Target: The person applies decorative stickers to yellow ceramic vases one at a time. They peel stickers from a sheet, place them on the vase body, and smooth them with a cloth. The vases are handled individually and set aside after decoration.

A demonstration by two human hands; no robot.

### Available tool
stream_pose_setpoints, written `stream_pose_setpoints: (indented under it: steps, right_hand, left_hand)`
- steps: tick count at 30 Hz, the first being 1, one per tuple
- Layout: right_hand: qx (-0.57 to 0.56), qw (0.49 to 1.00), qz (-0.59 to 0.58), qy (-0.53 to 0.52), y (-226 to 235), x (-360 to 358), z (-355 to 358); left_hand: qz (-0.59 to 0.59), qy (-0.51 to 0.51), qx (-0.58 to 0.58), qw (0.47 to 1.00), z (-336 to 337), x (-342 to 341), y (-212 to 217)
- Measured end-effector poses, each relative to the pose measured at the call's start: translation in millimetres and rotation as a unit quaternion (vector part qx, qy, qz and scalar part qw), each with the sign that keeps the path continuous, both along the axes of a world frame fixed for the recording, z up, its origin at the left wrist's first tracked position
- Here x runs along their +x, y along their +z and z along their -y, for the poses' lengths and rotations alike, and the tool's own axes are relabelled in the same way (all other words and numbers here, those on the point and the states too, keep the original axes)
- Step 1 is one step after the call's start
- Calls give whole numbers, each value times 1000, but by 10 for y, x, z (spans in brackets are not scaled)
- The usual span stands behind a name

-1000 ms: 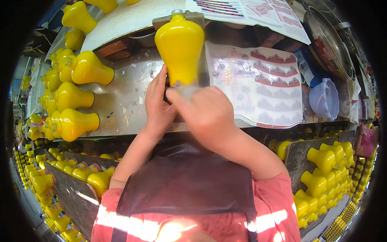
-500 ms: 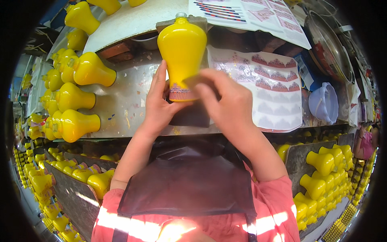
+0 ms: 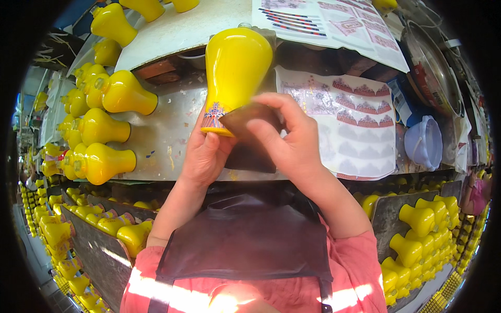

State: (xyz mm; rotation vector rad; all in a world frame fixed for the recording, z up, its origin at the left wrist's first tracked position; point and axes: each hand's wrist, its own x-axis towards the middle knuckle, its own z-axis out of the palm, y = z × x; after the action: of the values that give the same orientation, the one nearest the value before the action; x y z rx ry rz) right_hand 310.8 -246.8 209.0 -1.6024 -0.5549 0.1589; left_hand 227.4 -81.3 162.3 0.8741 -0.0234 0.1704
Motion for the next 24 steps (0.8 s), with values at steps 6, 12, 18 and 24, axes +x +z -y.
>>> stream_pose_setpoints:
  steps: [6,12,18,24]
  right_hand:
    - [-76,978,160,-113,-17,137,-114]
    - [-13,986,166,-24,85,47,-169]
    - [-113,919,361,-113,78,149,-121]
    - [-102,924,365,-50,-261,-365,27]
  left_hand:
    - [-9,-5,-23,1000,2,-31,-11]
    - [-11,-5,-60,998,55,-26,-27]
    - [-65,42,156,985,-63,-57,4]
    - [4,237,583,777,-62,-26,-140]
